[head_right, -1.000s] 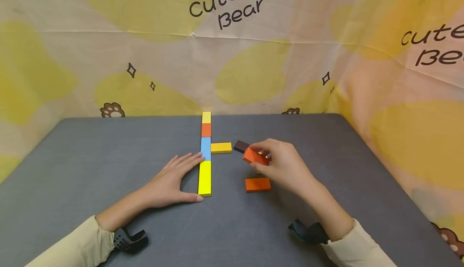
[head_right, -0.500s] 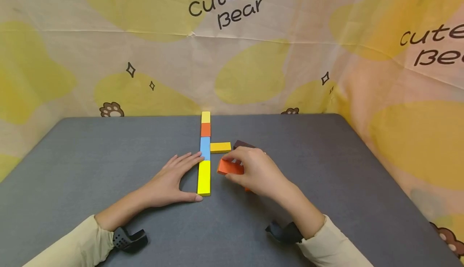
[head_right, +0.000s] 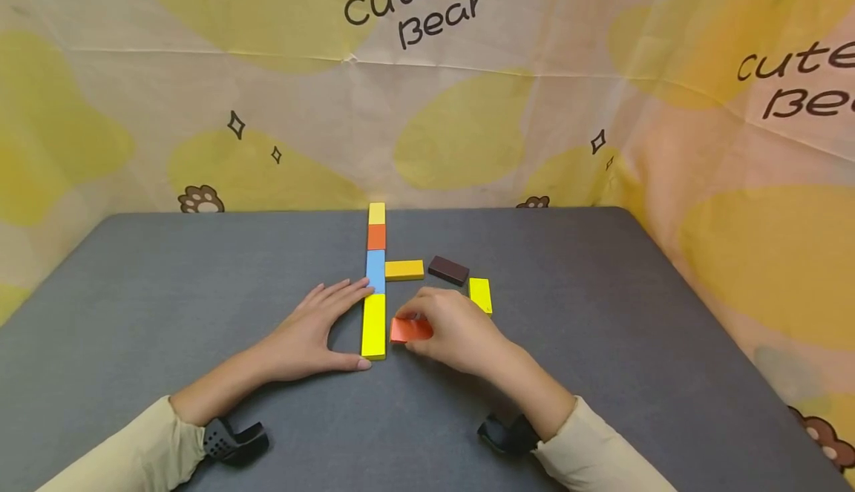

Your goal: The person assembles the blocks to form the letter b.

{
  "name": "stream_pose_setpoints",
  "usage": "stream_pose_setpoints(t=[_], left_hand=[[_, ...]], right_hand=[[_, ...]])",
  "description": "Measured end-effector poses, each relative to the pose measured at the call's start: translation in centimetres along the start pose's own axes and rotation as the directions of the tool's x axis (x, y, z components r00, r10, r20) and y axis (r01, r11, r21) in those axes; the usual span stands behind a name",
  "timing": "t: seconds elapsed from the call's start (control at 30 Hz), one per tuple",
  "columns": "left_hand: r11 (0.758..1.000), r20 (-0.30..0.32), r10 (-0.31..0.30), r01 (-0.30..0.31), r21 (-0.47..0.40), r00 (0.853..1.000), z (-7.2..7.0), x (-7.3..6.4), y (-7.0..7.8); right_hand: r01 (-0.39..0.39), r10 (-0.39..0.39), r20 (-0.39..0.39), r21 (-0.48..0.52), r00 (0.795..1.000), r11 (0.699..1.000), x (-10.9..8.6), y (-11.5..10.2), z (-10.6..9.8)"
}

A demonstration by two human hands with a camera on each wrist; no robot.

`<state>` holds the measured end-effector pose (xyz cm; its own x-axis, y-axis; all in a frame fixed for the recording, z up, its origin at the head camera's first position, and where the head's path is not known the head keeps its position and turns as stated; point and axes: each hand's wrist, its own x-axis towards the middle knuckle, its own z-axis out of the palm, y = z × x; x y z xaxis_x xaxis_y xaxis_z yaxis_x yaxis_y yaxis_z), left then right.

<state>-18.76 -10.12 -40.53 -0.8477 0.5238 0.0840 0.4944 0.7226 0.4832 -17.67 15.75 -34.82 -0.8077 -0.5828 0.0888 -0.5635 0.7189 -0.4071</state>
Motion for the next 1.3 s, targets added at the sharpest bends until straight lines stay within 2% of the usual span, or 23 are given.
stream_pose_setpoints(t=[0.33, 0.77, 1.3], left_hand=[[1.0, 0.007, -0.007, 0.007, -0.008, 1.0, 0.1, 0.0, -0.1], [1.0, 0.023, -0.016, 0.016, -0.017, 1.0, 0.1, 0.4, 0.1], [1.0, 0.017, -0.004, 0.005, -0.011, 1.0, 1.0, 0.4, 0.1]], right_hand=[[0.02, -0.02, 0.061, -0.004, 0.998, 1.0, 0.2, 0.5, 1.2], [0.074, -0.074, 0.08, 0.002, 0.994, 0.997, 0.0, 0.8, 1.6], [0.044, -0.044, 0.107, 0.006, 0.993, 0.999, -0.6, 0.9, 1.6]])
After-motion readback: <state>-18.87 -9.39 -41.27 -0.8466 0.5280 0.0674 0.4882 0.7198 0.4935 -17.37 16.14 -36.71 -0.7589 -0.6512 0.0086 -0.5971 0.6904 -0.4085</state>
